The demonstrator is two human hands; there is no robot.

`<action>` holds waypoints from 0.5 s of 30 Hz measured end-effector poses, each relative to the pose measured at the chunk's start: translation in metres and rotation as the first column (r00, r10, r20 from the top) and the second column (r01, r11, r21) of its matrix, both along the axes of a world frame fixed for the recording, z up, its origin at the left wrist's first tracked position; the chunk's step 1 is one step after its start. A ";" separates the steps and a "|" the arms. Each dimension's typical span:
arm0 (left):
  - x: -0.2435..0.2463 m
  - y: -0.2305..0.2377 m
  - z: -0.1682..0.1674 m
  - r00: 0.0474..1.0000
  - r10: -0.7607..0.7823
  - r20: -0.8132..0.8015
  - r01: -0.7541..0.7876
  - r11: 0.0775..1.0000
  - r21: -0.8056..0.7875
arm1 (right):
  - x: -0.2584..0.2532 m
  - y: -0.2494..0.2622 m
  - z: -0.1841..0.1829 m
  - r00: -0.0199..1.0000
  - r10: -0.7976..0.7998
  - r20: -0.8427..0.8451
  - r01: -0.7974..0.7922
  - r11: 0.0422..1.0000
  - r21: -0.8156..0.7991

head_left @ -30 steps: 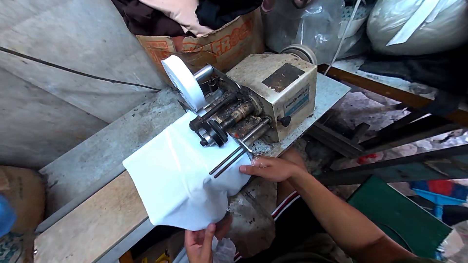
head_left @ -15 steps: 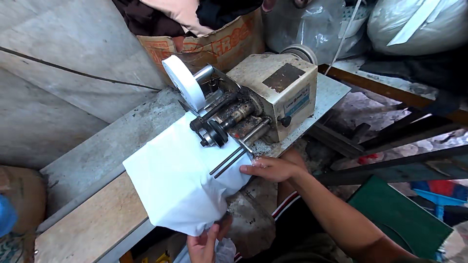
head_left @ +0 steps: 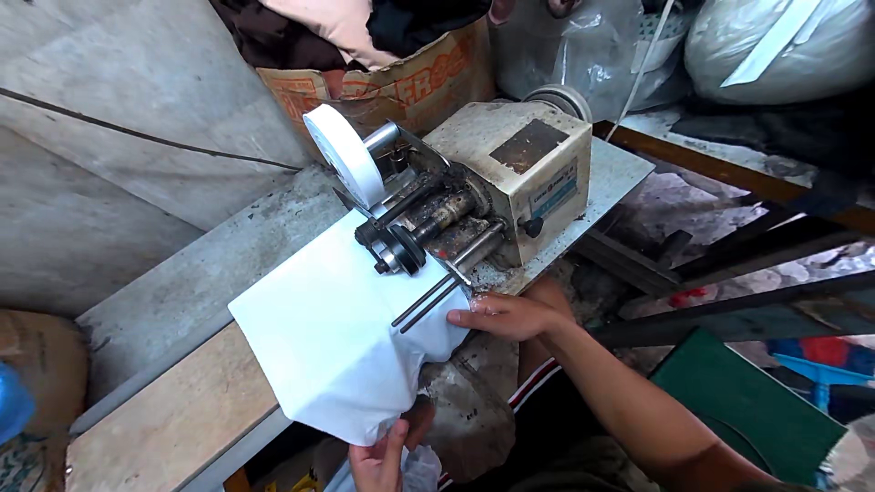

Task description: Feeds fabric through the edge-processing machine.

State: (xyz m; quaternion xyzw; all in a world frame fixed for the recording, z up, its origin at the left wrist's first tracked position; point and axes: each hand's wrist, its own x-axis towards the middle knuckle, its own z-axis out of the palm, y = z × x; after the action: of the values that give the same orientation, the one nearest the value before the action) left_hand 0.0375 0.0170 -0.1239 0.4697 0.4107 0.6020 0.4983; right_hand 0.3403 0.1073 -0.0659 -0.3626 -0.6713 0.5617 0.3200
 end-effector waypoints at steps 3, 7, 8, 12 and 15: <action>-0.003 0.002 -0.003 1.000 0.025 -0.009 -0.025 0.999 0.031 | -0.001 0.000 0.000 1.000 -0.004 0.005 0.004 1.000 0.001; 0.000 -0.001 0.001 1.000 0.005 -0.017 -0.005 1.000 0.004 | -0.001 0.000 0.000 1.000 0.000 -0.001 0.000 1.000 0.015; -0.001 -0.001 0.001 1.000 0.019 -0.008 -0.019 1.000 -0.002 | -0.001 0.000 0.000 1.000 -0.001 -0.002 0.001 1.000 0.017; 0.000 -0.001 0.002 0.999 0.026 -0.020 -0.026 1.000 -0.015 | 0.000 0.000 0.001 1.000 -0.011 0.007 0.011 1.000 0.014; 0.001 -0.002 0.001 1.000 0.009 -0.007 -0.009 1.000 0.002 | -0.001 0.000 -0.001 1.000 0.001 -0.008 -0.001 1.000 0.010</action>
State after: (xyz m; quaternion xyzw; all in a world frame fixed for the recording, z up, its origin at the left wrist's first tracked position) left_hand 0.0387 0.0153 -0.1227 0.4703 0.4139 0.6030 0.4938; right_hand 0.3394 0.1075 -0.0667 -0.3586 -0.6730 0.5598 0.3241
